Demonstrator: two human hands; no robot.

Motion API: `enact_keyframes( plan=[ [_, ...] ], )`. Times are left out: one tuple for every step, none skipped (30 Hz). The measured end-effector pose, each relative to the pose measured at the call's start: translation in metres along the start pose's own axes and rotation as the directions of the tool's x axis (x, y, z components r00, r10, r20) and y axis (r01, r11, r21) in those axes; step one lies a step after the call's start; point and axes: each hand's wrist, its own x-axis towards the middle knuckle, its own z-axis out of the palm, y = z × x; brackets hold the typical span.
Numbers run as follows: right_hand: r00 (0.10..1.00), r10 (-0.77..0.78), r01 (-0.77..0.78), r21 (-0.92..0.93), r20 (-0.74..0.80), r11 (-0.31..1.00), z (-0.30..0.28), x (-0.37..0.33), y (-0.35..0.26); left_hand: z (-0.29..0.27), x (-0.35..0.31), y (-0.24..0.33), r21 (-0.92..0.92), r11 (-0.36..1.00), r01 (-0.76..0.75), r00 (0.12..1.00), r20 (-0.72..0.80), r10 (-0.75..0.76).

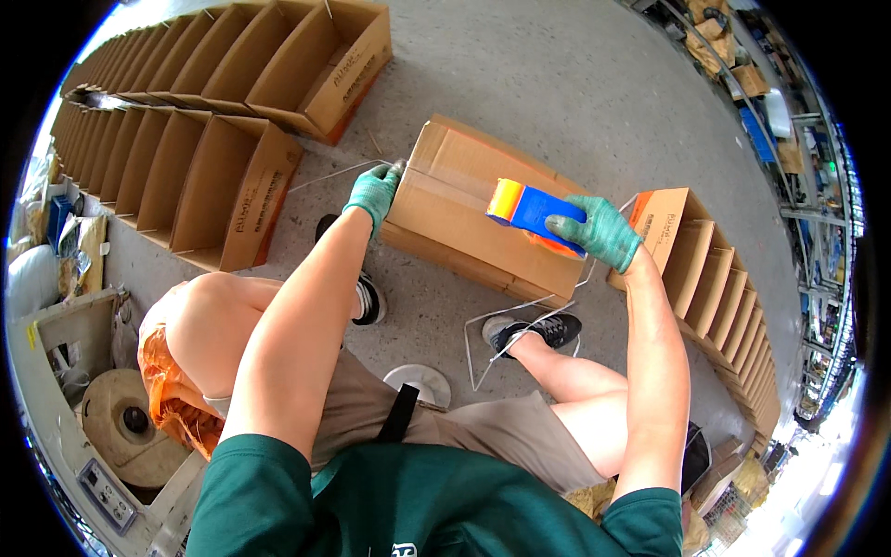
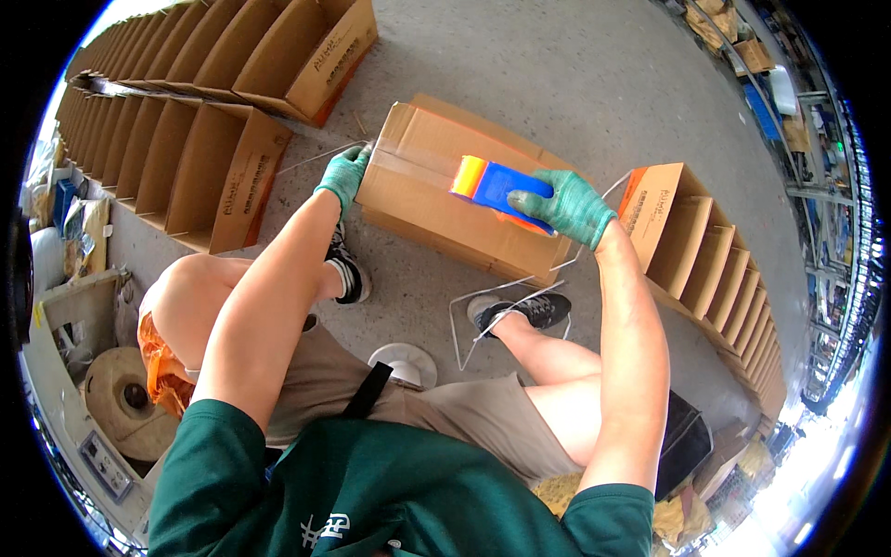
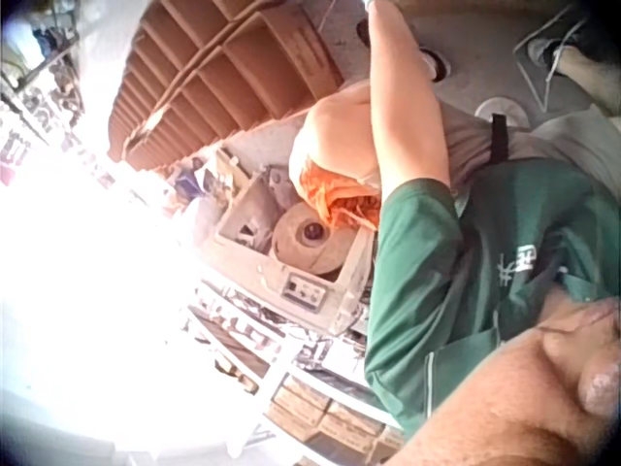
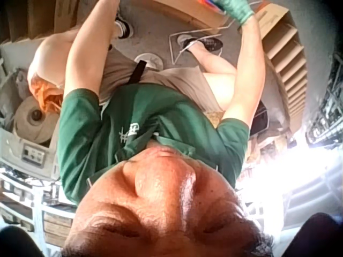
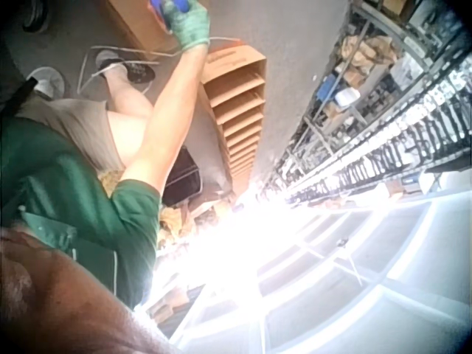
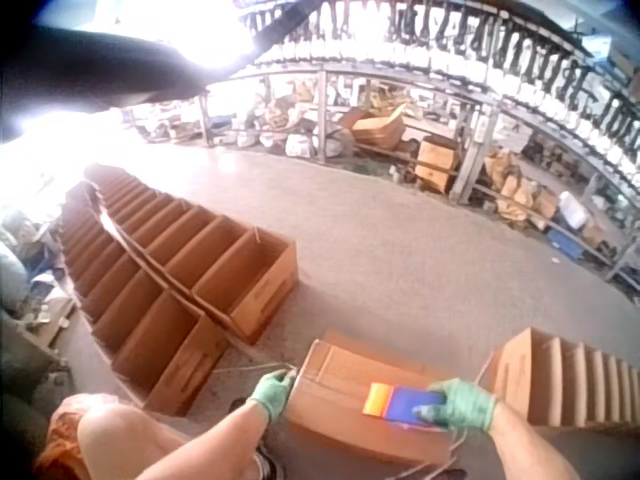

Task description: The person sits on the floor and repeatedly tapes cardboard boxes using a handheld tape dispenser. They fold the flaps of each box, apply tape to seal it, and then move the finished box aside to process the next one from a nearby stack.

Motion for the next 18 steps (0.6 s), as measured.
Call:
enact_keyframes(
  plan=[
    [1.000, 0.011, -0.011, 0.003, -0.006, 1.000, 0.001, 0.001, 0.001, 0.002, 0.003, 0.002, 0.052, 0.995, 0.083, 0.996, 0.039, -0.085],
    [1.000, 0.007, -0.007, 0.004, -0.007, 1.000, 0.002, 0.003, -0.003, -0.005, 0.012, -0.005, 0.063, 0.996, 0.057, 0.998, 0.007, -0.058],
    [1.000, -0.011, 0.011, -0.015, 0.007, 1.000, 0.003, 0.005, -0.007, -0.015, 0.019, -0.015, 0.003, 1.000, 0.019, 1.000, -0.019, -0.019],
    [1.000, 0.003, -0.003, -0.022, -0.002, 1.000, -0.001, 0.002, 0.001, -0.008, 0.004, 0.006, -0.099, 0.993, -0.069, 0.998, -0.003, 0.069],
    [1.000, 0.008, -0.008, -0.027, -0.002, 1.000, -0.002, -0.001, 0.006, -0.007, -0.015, 0.029, -0.212, 0.962, -0.171, 0.983, 0.023, 0.180],
    [1.000, 0.026, -0.026, -0.011, 0.004, 1.000, 0.000, -0.004, 0.006, -0.006, -0.028, 0.046, -0.300, 0.915, -0.270, 0.953, 0.054, 0.299],
    [0.999, 0.039, -0.039, 0.001, 0.012, 0.999, 0.000, -0.006, 0.000, -0.001, -0.036, 0.053, -0.296, 0.880, -0.371, 0.908, 0.082, 0.411],
    [0.999, 0.035, -0.035, 0.006, 0.030, 0.999, 0.000, -0.003, -0.010, 0.003, -0.028, 0.042, -0.101, 0.843, -0.528, 0.836, 0.109, 0.537],
    [0.998, 0.037, -0.036, -0.027, 0.047, 0.999, 0.002, 0.001, -0.017, 0.007, -0.020, 0.031, 0.086, 0.742, -0.665, 0.746, 0.137, 0.652],
    [0.997, 0.060, -0.058, -0.054, 0.044, 0.997, 0.000, -0.001, -0.017, 0.015, -0.023, 0.037, -0.018, 0.752, -0.659, 0.745, 0.119, 0.656],
    [0.996, 0.084, -0.080, -0.080, 0.040, 0.994, -0.004, -0.004, -0.015, 0.017, -0.024, 0.042, -0.047, 0.810, -0.585, 0.794, 0.173, 0.583],
    [0.995, 0.090, -0.087, -0.067, 0.051, 0.994, -0.009, -0.007, -0.013, 0.017, -0.025, 0.047, -0.068, 0.861, -0.504, 0.832, 0.231, 0.505],
    [0.993, 0.093, -0.089, -0.054, 0.069, 0.995, -0.013, -0.010, -0.013, 0.014, -0.027, 0.049, -0.079, 0.907, -0.414, 0.862, 0.285, 0.419],
    [0.992, 0.096, -0.093, -0.040, 0.085, 0.995, -0.017, -0.015, -0.013, 0.018, -0.022, 0.043, -0.119, 0.860, -0.496, 0.828, 0.233, 0.510],
    [0.990, 0.120, -0.113, -0.104, 0.070, 0.988, -0.025, -0.027, -0.013, 0.018, -0.022, 0.040, -0.112, 0.852, -0.511, 0.823, 0.223, 0.522],
    [0.988, 0.140, -0.128, -0.175, 0.057, 0.976, -0.037, -0.039, -0.013, 0.016, -0.019, 0.036, -0.107, 0.844, -0.526, 0.819, 0.205, 0.536],
    [0.985, 0.164, -0.147, -0.247, 0.049, 0.958, -0.049, -0.051, -0.009, 0.013, -0.017, 0.028, -0.105, 0.839, -0.533, 0.818, 0.187, 0.544],
    [0.976, 0.210, -0.192, -0.258, 0.047, 0.947, -0.063, -0.064, -0.001, 0.009, -0.011, 0.022, -0.089, 0.832, -0.548, 0.811, 0.186, 0.554]
  ],
)
